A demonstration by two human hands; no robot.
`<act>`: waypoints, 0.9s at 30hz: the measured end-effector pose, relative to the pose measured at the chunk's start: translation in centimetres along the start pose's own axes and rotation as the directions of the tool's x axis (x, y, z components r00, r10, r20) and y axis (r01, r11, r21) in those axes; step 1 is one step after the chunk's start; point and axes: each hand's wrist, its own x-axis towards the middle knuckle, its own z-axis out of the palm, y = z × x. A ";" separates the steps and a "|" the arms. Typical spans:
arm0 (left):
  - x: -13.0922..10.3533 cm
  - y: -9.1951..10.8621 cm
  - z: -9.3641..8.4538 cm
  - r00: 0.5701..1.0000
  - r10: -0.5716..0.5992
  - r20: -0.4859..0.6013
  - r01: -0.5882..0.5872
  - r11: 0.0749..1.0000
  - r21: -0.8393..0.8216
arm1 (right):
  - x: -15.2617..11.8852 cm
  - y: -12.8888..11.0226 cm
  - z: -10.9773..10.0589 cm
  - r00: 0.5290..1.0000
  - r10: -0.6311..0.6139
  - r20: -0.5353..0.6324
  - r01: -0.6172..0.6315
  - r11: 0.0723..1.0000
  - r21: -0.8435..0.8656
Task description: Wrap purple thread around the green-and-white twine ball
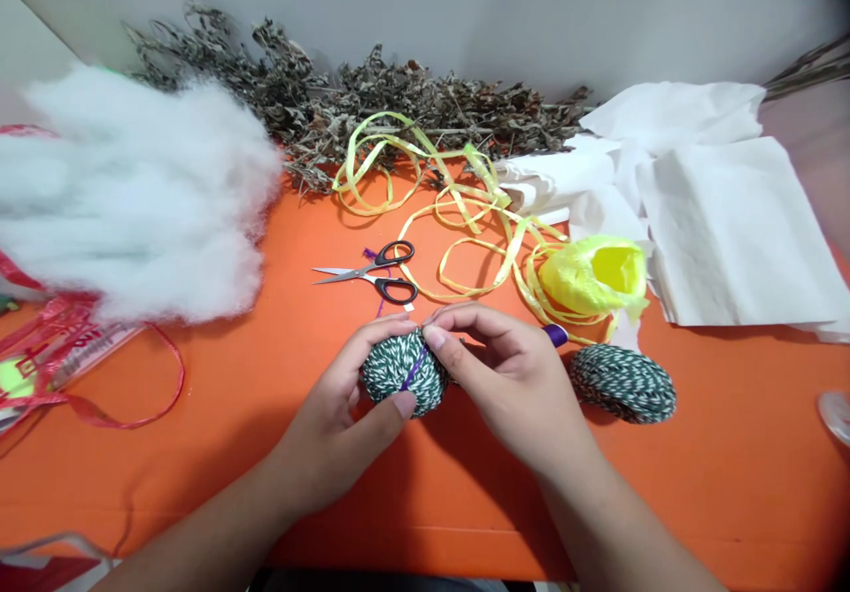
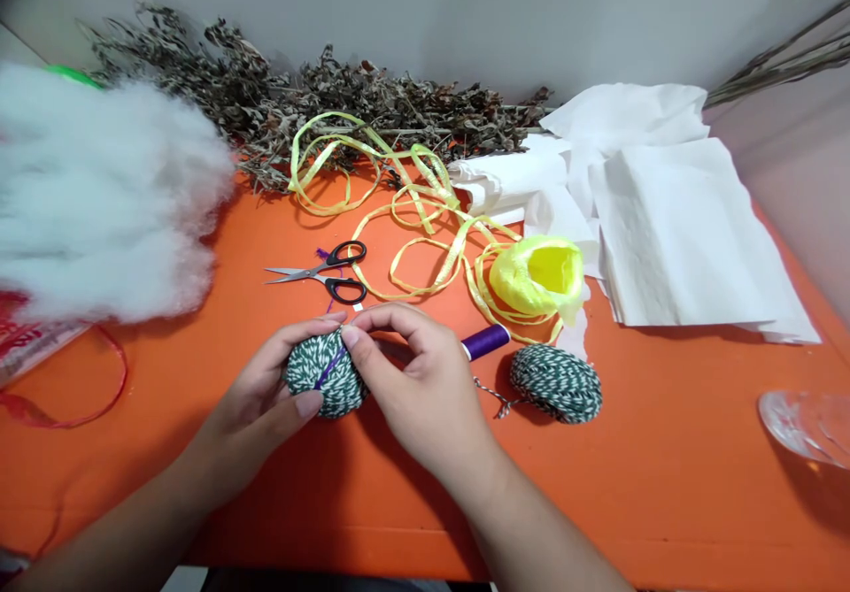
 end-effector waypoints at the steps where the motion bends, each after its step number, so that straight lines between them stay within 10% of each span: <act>1: 0.0 0.0 0.0 1.000 0.001 0.002 -0.001 1.000 -0.001 | 0.0 0.0 0.0 1.000 -0.006 0.000 0.006 1.000 -0.005; 27: -0.3 -0.4 -0.1 1.000 -0.015 0.002 0.015 1.000 0.023 | 0.1 0.0 -0.1 1.000 0.018 0.010 -0.018 1.000 0.007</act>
